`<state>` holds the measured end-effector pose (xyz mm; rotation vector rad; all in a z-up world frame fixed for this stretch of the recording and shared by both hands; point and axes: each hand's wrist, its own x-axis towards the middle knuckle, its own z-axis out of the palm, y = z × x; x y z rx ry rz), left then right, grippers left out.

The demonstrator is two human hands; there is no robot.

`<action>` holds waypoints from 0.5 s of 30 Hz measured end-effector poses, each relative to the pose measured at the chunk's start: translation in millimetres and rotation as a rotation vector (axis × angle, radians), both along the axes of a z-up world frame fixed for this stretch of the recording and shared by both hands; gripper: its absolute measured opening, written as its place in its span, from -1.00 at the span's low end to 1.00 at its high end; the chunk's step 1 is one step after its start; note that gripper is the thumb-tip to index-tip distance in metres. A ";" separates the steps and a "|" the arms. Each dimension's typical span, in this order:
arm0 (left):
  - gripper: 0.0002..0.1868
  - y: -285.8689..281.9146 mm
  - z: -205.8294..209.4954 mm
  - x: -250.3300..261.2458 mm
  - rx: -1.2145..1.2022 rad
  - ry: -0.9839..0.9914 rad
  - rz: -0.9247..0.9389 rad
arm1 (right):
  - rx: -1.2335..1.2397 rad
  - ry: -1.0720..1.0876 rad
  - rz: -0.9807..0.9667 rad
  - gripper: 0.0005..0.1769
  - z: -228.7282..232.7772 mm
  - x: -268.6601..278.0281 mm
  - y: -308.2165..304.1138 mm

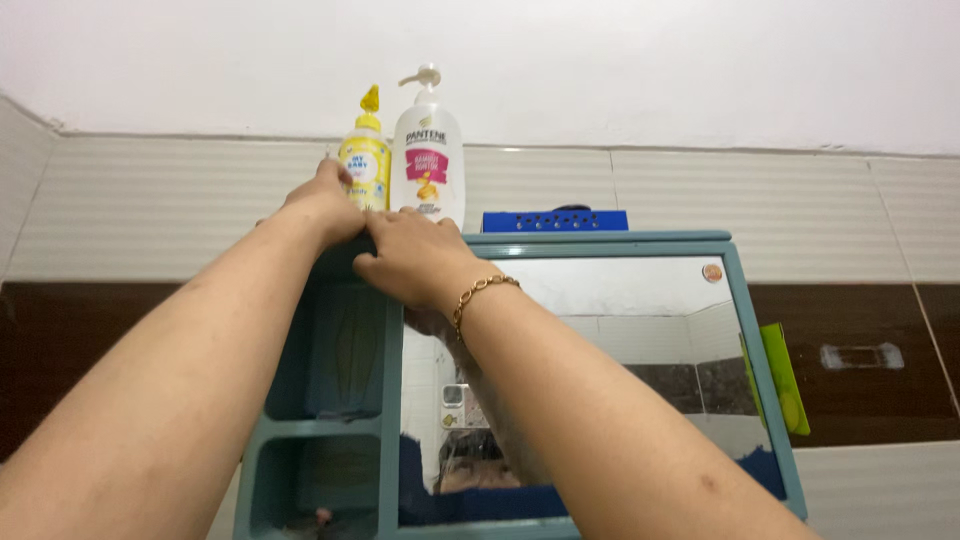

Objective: The person opens a wall-mounted bathroom cabinet and places several toiletries inside, including a pink pump bottle, a white pump bottle, and a yellow bottle. They also place tubes and a mesh bag containing smaller items into the cabinet compartments, then close the cabinet door.

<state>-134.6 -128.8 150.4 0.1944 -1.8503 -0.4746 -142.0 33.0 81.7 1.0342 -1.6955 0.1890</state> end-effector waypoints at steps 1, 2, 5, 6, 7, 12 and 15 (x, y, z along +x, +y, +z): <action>-0.18 -3.2 3.1 -3.5 0.009 -0.035 0.035 | 0.002 -0.002 -0.019 -0.40 1.2 0.4 0.1; -0.17 -5.7 5.3 -6.9 0.019 -0.071 0.070 | 0.006 -0.006 -0.038 -0.41 1.6 1.2 0.2; 0.02 -7.1 16.0 -13.9 0.030 -0.110 0.075 | -0.005 -0.012 -0.085 -0.43 6.2 5.2 3.1; 0.08 -7.6 17.0 -15.9 0.021 -0.097 0.023 | -0.005 -0.017 -0.098 -0.44 5.8 5.4 3.3; 0.15 -6.9 18.8 -17.5 0.011 -0.084 -0.029 | -0.016 -0.018 -0.077 -0.43 5.9 4.9 4.3; 0.39 0.2 13.2 -10.6 0.048 -0.121 -0.003 | -0.066 0.028 0.027 -0.39 6.0 -2.7 4.2; 0.36 16.8 6.1 2.9 0.086 -0.192 0.081 | -0.106 0.044 0.161 -0.27 8.4 -7.2 7.6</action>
